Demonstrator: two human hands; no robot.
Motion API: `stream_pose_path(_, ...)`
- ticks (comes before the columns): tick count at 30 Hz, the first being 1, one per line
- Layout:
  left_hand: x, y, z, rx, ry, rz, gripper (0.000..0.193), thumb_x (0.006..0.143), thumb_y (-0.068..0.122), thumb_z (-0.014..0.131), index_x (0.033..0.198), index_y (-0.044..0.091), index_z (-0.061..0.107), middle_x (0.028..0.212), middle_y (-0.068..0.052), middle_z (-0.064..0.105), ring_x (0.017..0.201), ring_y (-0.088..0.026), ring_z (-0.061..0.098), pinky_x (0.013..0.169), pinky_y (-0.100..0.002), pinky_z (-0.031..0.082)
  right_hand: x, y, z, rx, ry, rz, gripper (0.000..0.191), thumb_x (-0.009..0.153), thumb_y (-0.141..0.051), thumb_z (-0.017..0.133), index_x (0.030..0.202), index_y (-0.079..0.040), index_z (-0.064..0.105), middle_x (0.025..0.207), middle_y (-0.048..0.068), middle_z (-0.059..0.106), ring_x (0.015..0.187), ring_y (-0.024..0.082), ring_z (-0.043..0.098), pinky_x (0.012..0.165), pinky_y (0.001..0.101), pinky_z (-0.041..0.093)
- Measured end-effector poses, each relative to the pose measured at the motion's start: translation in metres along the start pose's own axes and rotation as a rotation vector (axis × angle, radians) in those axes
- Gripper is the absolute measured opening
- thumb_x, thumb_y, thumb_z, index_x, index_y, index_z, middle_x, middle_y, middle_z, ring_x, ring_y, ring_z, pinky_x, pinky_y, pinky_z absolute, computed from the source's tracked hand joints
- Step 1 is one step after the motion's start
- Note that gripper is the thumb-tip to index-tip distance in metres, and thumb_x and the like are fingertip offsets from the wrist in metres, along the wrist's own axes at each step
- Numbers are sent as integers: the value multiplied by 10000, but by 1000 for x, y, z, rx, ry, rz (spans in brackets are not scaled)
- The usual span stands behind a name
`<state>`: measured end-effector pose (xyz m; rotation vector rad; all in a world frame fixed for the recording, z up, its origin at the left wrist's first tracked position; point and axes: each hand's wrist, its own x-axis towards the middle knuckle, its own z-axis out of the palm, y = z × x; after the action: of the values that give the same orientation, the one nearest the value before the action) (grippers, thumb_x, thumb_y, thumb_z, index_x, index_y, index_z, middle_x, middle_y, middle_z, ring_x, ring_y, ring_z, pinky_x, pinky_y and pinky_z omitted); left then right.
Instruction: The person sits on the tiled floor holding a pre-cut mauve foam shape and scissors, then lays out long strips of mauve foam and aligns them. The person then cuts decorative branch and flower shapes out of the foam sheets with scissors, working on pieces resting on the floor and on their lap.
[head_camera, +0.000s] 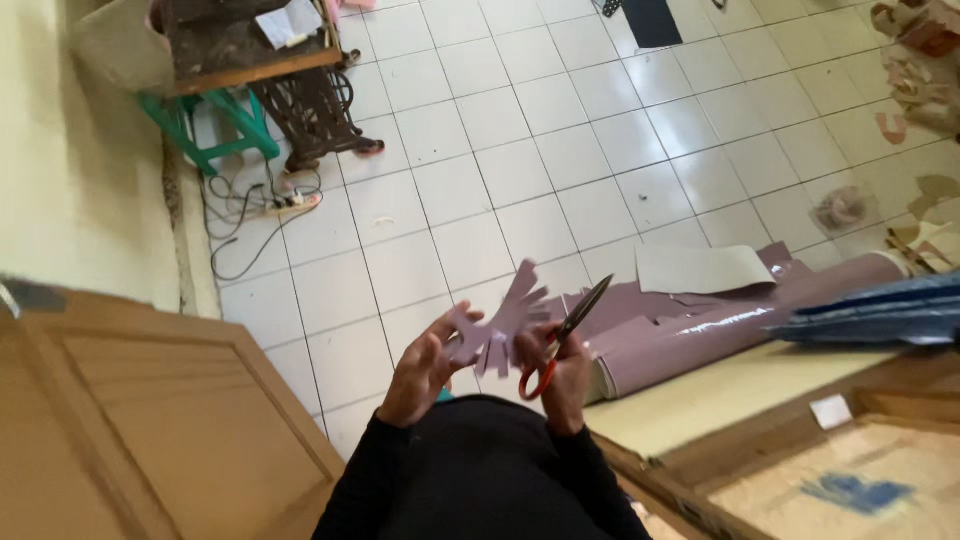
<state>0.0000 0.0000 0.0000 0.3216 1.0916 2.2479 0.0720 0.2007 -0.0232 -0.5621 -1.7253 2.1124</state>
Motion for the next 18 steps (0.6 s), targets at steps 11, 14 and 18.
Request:
stream_pose_path(11, 317, 136, -122, 817, 149, 84, 541, 955, 165, 709, 1408, -40, 497, 1111, -180, 753, 1021, -232, 761, 882, -350, 624, 333, -20, 139, -73, 125, -120, 264, 913, -174, 812, 1049, -28, 639, 851, 31, 675, 690, 87, 635, 558, 233, 488)
stream_pose_path(14, 409, 140, -153, 952, 197, 152, 436, 963, 161, 721, 1311, -42, 553, 971, -152, 773, 885, -214, 800, 781, -327, 651, 423, -8, 162, -45, 110, -100, 271, 911, -165, 811, 1049, -20, 628, 831, 53, 690, 654, 100, 632, 546, 240, 491)
stream_pose_path(18, 530, 152, -180, 1010, 164, 141, 436, 958, 192, 741, 1292, -24, 561, 1039, -152, 786, 992, -208, 798, 835, -315, 647, 550, -5, 170, -41, 88, -105, 268, 898, -141, 800, 1045, -18, 613, 833, 56, 693, 650, 120, 664, 535, 252, 516)
